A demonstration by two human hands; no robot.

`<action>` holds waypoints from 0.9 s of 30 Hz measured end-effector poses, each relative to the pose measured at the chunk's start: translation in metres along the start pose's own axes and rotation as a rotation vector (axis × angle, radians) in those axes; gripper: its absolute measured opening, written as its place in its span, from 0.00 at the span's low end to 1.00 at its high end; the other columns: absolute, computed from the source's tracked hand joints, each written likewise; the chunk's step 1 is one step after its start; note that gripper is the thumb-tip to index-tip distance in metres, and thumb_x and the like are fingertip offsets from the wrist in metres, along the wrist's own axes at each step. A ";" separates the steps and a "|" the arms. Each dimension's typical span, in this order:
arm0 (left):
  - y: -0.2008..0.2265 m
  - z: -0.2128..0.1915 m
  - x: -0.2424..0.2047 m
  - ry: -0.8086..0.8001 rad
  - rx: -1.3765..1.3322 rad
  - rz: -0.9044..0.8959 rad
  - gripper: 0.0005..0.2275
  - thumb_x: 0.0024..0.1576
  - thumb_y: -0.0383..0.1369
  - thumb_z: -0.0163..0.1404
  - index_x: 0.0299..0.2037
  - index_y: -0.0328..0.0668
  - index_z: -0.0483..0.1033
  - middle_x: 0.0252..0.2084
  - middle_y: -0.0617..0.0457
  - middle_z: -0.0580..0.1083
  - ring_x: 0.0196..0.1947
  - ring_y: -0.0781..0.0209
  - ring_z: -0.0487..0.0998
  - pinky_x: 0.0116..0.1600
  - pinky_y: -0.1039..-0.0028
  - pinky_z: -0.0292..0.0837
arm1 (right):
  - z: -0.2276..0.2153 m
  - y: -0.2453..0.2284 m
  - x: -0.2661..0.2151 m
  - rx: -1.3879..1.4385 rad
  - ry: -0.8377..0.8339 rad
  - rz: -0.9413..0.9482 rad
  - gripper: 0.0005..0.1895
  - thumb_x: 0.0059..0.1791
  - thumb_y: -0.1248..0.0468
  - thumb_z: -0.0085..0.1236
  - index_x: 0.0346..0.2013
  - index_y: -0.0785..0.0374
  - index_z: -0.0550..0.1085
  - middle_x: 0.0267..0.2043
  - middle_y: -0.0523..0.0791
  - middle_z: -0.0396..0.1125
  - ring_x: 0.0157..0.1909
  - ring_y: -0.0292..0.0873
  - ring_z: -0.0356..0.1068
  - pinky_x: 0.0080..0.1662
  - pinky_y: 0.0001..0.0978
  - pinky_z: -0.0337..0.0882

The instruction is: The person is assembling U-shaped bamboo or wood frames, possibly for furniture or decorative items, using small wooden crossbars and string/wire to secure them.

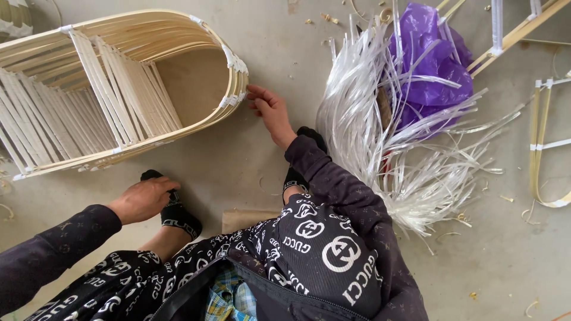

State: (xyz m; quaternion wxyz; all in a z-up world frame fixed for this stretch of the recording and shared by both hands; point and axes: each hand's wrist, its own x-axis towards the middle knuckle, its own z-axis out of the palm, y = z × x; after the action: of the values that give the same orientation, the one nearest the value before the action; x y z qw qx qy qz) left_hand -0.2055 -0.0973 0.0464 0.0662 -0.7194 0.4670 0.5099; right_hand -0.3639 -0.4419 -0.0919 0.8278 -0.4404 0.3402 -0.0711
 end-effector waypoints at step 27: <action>-0.028 0.012 -0.025 -0.008 -0.143 -0.229 0.18 0.59 0.32 0.42 0.59 0.49 0.74 0.55 0.49 0.76 0.55 0.50 0.78 0.62 0.62 0.71 | 0.064 -0.054 -0.052 -0.423 0.225 -0.657 0.20 0.55 0.72 0.53 0.62 0.58 0.71 0.59 0.42 0.63 0.51 0.35 0.67 0.50 0.27 0.71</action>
State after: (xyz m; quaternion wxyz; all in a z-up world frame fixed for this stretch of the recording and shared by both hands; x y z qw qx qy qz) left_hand -0.1941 -0.0598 0.0493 0.0743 -0.7690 0.3439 0.5337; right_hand -0.3532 -0.4096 0.0005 0.6095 -0.6759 0.2769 -0.3081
